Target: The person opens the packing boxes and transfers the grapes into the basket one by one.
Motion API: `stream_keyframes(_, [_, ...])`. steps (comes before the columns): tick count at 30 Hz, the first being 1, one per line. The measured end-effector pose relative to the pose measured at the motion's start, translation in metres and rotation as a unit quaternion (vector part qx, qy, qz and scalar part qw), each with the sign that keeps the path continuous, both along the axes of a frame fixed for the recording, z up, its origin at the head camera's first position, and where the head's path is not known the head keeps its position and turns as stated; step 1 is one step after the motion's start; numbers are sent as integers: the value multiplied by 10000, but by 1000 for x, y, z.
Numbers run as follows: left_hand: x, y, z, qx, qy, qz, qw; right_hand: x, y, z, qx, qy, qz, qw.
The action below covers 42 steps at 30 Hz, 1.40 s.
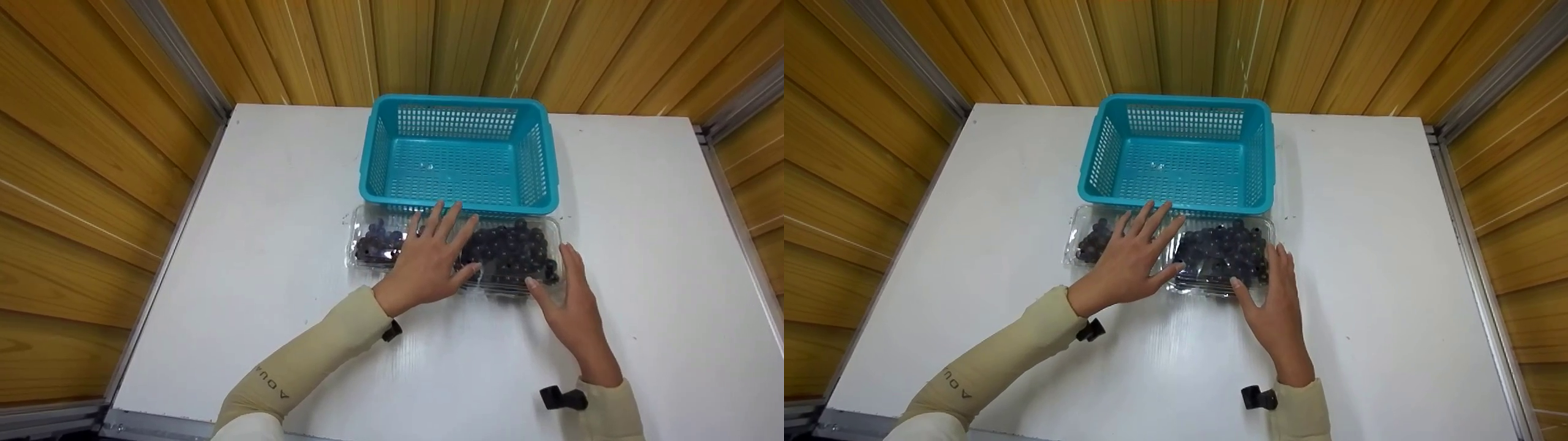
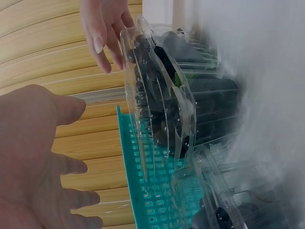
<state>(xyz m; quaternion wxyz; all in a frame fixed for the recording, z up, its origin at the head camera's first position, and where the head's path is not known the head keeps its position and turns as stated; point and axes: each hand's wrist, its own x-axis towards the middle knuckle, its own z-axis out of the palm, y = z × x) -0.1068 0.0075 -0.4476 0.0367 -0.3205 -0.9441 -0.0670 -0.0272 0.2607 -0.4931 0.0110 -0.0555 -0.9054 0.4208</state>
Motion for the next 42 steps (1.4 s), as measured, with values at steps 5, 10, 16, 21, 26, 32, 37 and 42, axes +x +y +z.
stream_keyframes(5, [-1,2,-4,-26,5,-66,10000,1,0,-3,-92,43,-90,9999])
stream_keyframes(10, [-2,4,-7,-59,-107,-77,9999,1,0,-4,-204,12,-210,9996])
stream_keyframes(16, [-2,6,-9,-127,-59,-143,9998,1,-1,-7,-428,19,-193,9989])
stream_keyframes(21, [-2,8,-10,-194,-19,-187,9996,1,0,-10,-569,45,-229,9981])
stream_keyframes(26, [-1,9,-12,-216,-101,-225,9995,3,1,-15,-580,84,-344,9977])
stream_keyframes(32, [1,12,-15,-189,-132,-339,9992,5,4,-20,-831,-89,-483,9953])
stream_keyframes(37, [1,14,-17,-244,-160,-431,9986,7,5,-22,-969,-286,-578,9932])
stream_keyframes(42, [1,16,-18,-253,-280,-535,9979,8,8,-24,-1237,-399,-618,9896])
